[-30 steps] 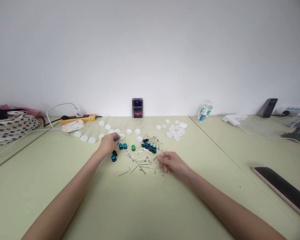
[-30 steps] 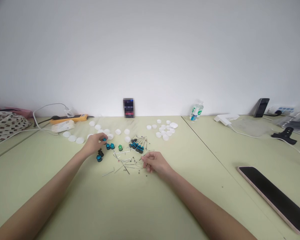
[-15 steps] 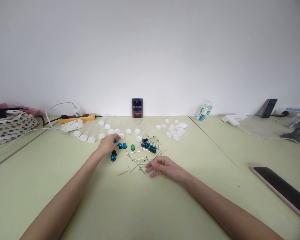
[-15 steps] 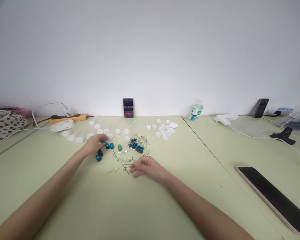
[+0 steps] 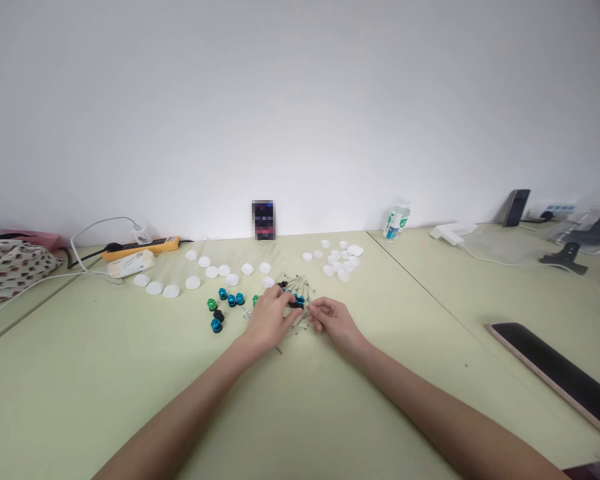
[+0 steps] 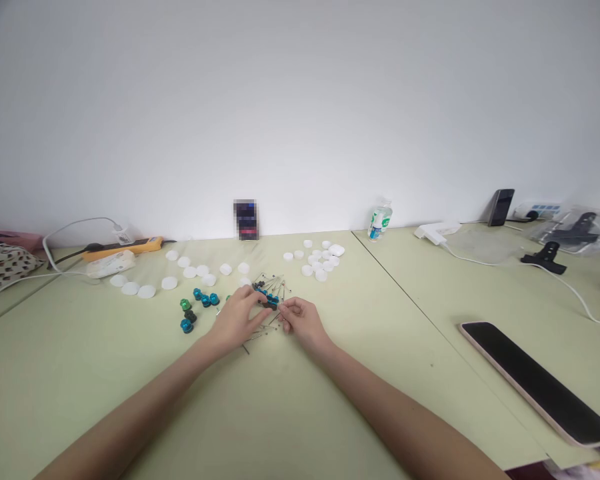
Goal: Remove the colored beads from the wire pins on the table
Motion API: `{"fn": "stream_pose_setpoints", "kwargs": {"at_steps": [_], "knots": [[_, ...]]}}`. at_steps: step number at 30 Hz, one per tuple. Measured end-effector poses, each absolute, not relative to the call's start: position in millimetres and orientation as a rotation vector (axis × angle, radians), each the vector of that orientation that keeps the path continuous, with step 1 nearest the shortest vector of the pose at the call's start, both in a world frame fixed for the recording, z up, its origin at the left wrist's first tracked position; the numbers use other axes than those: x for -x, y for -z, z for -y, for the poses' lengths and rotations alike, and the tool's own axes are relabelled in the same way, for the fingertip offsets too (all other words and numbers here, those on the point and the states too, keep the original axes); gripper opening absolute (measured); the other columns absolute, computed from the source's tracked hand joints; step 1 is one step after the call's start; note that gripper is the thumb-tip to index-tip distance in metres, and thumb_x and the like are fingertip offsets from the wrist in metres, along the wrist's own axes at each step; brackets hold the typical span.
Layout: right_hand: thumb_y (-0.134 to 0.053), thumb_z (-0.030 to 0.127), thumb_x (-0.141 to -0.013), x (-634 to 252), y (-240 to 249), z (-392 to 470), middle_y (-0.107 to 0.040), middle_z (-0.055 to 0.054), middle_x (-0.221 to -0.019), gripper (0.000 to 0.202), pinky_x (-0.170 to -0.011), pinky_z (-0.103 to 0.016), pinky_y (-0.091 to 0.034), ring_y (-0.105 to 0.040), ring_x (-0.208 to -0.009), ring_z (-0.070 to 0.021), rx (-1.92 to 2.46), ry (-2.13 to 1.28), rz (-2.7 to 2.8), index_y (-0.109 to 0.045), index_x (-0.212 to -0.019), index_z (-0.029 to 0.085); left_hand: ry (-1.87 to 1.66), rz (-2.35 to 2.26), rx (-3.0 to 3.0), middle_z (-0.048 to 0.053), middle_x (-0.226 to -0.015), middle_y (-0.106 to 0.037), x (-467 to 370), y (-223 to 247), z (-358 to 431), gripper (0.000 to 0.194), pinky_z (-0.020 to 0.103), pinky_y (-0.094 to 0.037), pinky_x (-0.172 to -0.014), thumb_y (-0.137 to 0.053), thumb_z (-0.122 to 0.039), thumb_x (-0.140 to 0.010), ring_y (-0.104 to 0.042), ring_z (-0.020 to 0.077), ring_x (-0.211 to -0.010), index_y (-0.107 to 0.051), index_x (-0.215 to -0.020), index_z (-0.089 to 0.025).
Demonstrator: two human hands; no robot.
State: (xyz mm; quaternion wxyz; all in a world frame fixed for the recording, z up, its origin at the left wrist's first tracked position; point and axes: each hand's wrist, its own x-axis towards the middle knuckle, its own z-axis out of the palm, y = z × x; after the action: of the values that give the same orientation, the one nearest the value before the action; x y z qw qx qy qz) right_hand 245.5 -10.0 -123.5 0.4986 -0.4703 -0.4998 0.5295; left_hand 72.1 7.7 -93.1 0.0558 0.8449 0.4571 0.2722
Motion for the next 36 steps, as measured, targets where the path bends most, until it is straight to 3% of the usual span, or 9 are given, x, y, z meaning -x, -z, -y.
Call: {"fn": "stream_pose_setpoints", "kwargs": {"at_steps": [6,15,27,31,36], "knots": [[-0.063,0.043,-0.071,-250,117,10,-0.054,0.001,-0.049,0.03,-0.053,-0.022,-0.039,-0.048,-0.049,-0.0093,1.27,-1.179,1.223,-0.059,-0.076,0.013,-0.704,-1.659,-2.638,0.01,-0.095,-0.051,-101,116,-15,0.031,0.036,-0.038,-0.072,-0.046,-0.045,-0.083,-0.047,0.0262,-0.093,-0.059,-0.084,-0.017],[-0.056,0.045,-0.075,-253,115,9,-0.052,0.002,-0.052,0.031,-0.037,-0.019,-0.028,-0.037,-0.035,-0.0057,1.369,-1.09,1.275,-0.059,-0.078,0.014,-0.721,-1.831,-2.578,0.01,-0.098,-0.052,-118,123,-23,0.024,0.039,-0.034,-0.076,-0.049,-0.038,-0.082,-0.045,0.0271,-0.096,-0.059,-0.081,-0.017],[-0.057,0.05,-0.073,-255,112,9,-0.048,0.002,-0.047,0.035,-0.041,-0.021,-0.026,-0.037,-0.041,-0.0083,1.388,-1.038,1.407,-0.06,-0.074,0.015,-1.075,-1.539,-2.35,0.006,-0.087,-0.058,-107,126,-13,0.005,0.039,-0.036,-0.075,-0.048,-0.023,-0.083,-0.049,0.0236,-0.089,-0.045,-0.082,-0.019],[-0.058,0.053,-0.072,-254,111,9,-0.046,0.003,-0.047,0.038,-0.044,-0.022,-0.028,-0.039,-0.044,-0.0095,1.336,-1.048,1.399,-0.06,-0.075,0.015,-1.227,-1.417,-2.156,0.004,-0.087,-0.056,-105,130,-14,0.008,0.037,-0.04,-0.077,-0.052,-0.023,-0.079,-0.051,0.0206,-0.085,-0.044,-0.081,-0.02],[-0.058,0.053,-0.072,-254,110,9,-0.044,0.004,-0.047,0.039,-0.044,-0.022,-0.024,-0.035,-0.044,-0.0082,1.316,-1.086,1.377,-0.06,-0.079,0.015,-1.301,-1.249,-1.99,0.002,-0.08,-0.059,-105,129,-14,0.01,0.029,-0.044,-0.067,-0.054,-0.025,-0.078,-0.055,0.0161,-0.072,-0.045,-0.082,-0.021]]}}
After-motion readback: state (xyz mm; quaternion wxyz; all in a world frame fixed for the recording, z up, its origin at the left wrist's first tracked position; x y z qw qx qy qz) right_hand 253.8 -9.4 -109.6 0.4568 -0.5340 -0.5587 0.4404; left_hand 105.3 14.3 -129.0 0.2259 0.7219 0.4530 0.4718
